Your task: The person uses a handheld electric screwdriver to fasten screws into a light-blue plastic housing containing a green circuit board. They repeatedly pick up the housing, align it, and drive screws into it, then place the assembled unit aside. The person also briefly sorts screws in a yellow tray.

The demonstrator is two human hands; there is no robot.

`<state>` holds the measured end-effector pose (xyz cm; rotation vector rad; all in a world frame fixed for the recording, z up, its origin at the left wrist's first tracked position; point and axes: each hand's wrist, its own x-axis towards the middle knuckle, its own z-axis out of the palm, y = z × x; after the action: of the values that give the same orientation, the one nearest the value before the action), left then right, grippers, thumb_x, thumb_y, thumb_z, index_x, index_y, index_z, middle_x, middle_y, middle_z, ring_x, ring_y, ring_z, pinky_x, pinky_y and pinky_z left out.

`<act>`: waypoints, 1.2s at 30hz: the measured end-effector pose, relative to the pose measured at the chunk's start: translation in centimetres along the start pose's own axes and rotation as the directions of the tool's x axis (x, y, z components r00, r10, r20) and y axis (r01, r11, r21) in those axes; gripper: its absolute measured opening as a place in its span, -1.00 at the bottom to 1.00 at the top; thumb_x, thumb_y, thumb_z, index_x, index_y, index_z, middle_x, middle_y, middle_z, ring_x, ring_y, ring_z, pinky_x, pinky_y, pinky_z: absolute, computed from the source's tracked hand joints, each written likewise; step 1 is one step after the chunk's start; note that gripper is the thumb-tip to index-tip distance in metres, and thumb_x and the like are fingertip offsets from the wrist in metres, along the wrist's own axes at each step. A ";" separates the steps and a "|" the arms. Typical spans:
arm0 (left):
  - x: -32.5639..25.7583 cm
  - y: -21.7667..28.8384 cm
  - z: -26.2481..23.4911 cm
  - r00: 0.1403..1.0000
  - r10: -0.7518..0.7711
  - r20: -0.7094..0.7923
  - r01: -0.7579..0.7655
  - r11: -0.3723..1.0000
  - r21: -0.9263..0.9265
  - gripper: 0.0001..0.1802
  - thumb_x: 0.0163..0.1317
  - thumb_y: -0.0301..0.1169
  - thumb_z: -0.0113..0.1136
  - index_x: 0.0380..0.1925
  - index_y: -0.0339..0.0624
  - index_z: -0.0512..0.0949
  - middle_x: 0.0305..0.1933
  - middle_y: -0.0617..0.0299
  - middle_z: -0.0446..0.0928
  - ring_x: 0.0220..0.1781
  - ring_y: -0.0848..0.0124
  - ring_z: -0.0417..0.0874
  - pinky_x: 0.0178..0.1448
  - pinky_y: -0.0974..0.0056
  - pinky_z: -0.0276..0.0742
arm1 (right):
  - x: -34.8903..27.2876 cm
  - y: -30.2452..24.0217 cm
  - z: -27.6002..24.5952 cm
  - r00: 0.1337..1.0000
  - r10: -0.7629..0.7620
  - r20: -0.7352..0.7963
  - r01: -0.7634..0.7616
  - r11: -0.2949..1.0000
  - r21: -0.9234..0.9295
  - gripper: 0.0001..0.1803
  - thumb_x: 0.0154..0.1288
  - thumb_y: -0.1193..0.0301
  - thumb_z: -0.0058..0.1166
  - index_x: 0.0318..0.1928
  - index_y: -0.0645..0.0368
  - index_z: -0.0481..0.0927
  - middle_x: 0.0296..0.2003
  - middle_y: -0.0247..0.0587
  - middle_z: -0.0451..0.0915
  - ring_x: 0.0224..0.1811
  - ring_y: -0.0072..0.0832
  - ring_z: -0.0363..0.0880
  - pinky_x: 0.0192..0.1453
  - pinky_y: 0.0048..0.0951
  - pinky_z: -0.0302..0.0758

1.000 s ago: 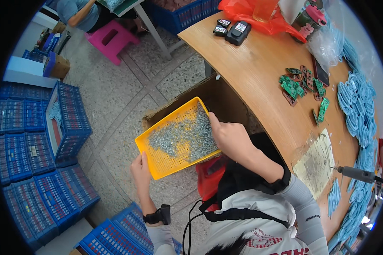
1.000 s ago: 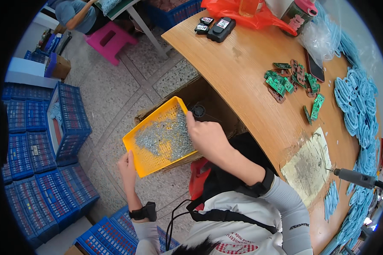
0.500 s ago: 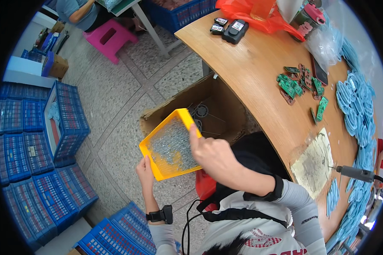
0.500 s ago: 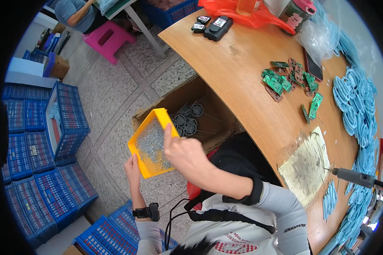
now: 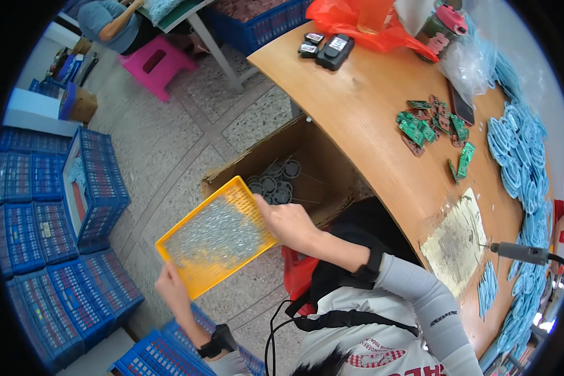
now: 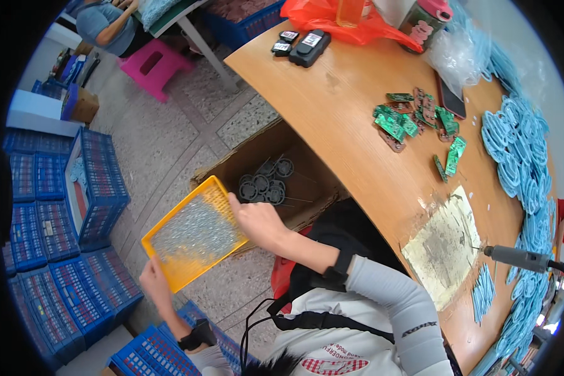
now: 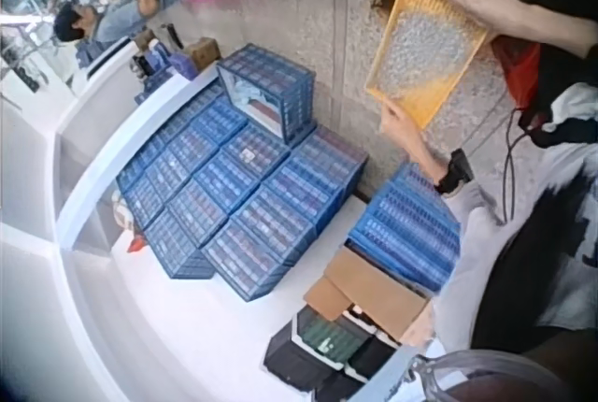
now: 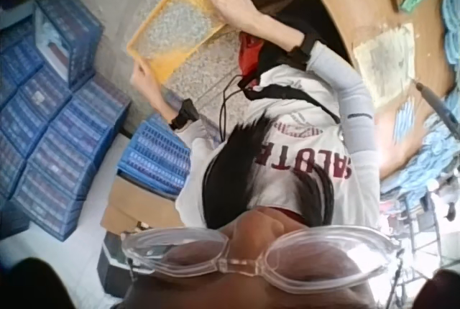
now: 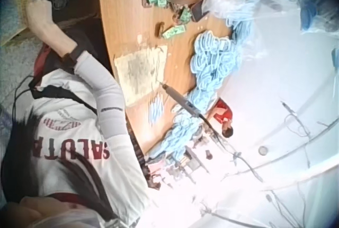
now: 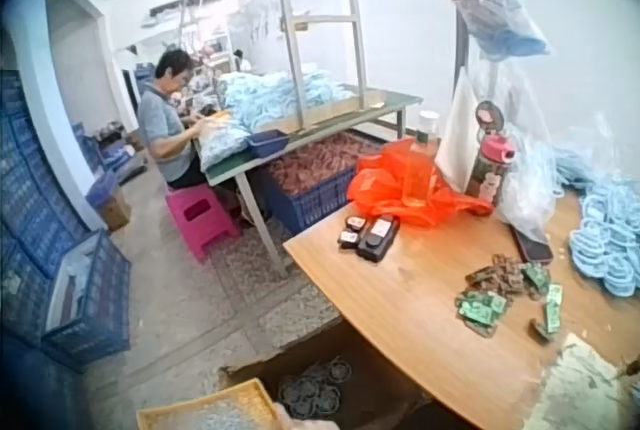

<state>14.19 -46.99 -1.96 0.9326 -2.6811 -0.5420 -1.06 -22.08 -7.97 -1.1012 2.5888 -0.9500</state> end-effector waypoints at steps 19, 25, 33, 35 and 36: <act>-0.4 4.1 2.3 0.997 0.053 0.062 -0.055 0.998 0.036 -0.61 0.37 -0.28 0.00 -0.51 -0.41 0.53 -0.71 -0.10 0.36 -0.74 0.24 0.36 -0.56 0.14 0.23 | -2.4 2.6 -5.2 0.966 0.258 0.031 -0.255 0.964 -0.073 -0.59 0.14 0.54 -0.03 0.03 0.39 0.32 -0.57 0.01 0.57 -0.55 -0.14 0.61 -0.54 -0.19 0.51; -1.9 -2.7 2.8 0.990 -0.126 0.060 0.134 0.974 -0.180 -0.59 0.37 -0.25 -0.02 -0.49 -0.42 0.53 -0.70 -0.11 0.37 -0.68 0.38 0.42 -0.53 0.14 0.26 | -0.6 -1.1 -1.1 0.997 0.064 -0.048 -0.073 0.970 -0.231 -0.42 0.03 0.52 0.00 0.10 0.54 0.30 -0.54 -0.11 0.57 -0.56 -0.30 0.62 -0.53 -0.36 0.54; -2.6 1.3 3.7 0.997 0.075 0.017 -0.076 0.990 0.115 -0.61 0.36 -0.29 0.00 -0.55 -0.39 0.50 -0.70 -0.11 0.41 -0.71 0.15 0.42 -0.55 0.11 0.27 | -3.6 3.4 -2.4 0.984 0.179 -0.021 -0.180 0.979 -0.097 -0.56 0.05 0.53 0.00 -0.01 0.35 0.29 -0.54 -0.03 0.59 -0.55 -0.18 0.62 -0.53 -0.24 0.53; -2.1 2.0 3.2 0.998 0.052 -0.036 -0.051 0.998 0.046 -0.62 0.35 -0.30 0.01 -0.56 -0.38 0.49 -0.69 -0.13 0.40 -0.71 0.10 0.40 -0.55 0.10 0.26 | -2.2 2.6 -2.2 0.989 0.140 -0.050 -0.144 0.983 -0.112 -0.54 0.02 0.55 0.00 0.00 0.36 0.29 -0.53 -0.03 0.59 -0.54 -0.18 0.62 -0.50 -0.23 0.54; -2.0 1.7 1.7 0.999 0.004 -0.037 -0.003 1.000 0.013 -0.62 0.35 -0.31 0.01 -0.57 -0.38 0.49 -0.69 -0.14 0.39 -0.72 0.10 0.40 -0.55 0.10 0.26 | -1.4 1.5 -1.6 0.994 0.102 -0.043 -0.106 0.990 -0.096 -0.53 0.01 0.56 0.00 0.00 0.37 0.29 -0.53 -0.03 0.59 -0.53 -0.18 0.62 -0.48 -0.22 0.54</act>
<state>14.20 -44.00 -3.00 0.9316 -2.6560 -0.5025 -1.54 -19.51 -7.78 -0.9676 2.7202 -0.8372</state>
